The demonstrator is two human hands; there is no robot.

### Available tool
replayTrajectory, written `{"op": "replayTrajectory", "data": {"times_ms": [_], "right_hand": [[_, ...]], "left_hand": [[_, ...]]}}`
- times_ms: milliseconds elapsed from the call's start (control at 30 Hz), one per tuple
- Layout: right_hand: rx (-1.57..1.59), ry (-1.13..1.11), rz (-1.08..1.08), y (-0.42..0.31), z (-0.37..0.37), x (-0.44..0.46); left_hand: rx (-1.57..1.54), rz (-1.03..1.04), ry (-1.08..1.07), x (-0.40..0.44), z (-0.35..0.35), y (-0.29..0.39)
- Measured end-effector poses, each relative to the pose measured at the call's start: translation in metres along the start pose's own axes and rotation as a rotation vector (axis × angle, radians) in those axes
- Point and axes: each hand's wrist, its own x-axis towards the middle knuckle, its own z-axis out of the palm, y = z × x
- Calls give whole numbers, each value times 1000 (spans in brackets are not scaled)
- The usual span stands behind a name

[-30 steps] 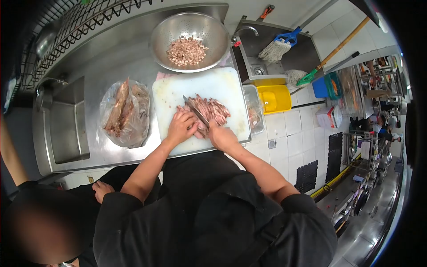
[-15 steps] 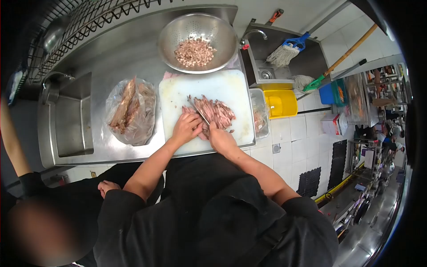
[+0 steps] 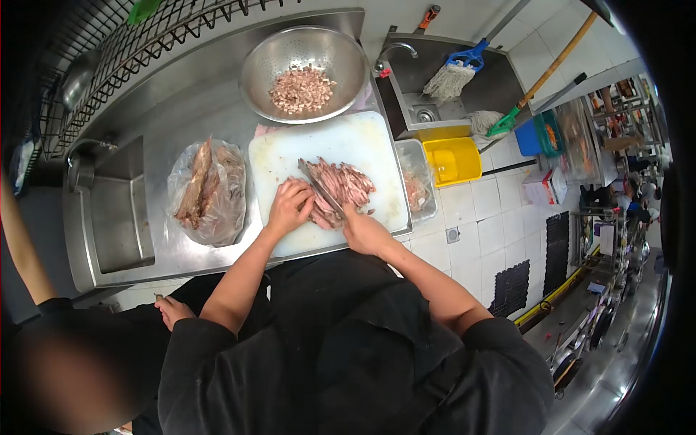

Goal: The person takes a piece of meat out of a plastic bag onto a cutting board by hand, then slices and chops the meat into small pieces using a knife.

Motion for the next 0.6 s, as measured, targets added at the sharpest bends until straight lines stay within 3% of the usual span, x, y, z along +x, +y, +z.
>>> {"op": "replayTrajectory", "data": {"times_ms": [100, 200, 267, 600], "right_hand": [[136, 21, -85, 11, 12, -6], [232, 30, -5, 2, 6, -14], [34, 49, 53, -7, -1, -16], [-101, -43, 86, -34, -20, -32]], "left_hand": [[15, -9, 11, 0, -2, 1], [9, -31, 3, -2, -2, 4], [0, -35, -13, 0, -3, 3], [24, -61, -29, -2, 4, 0]]}}
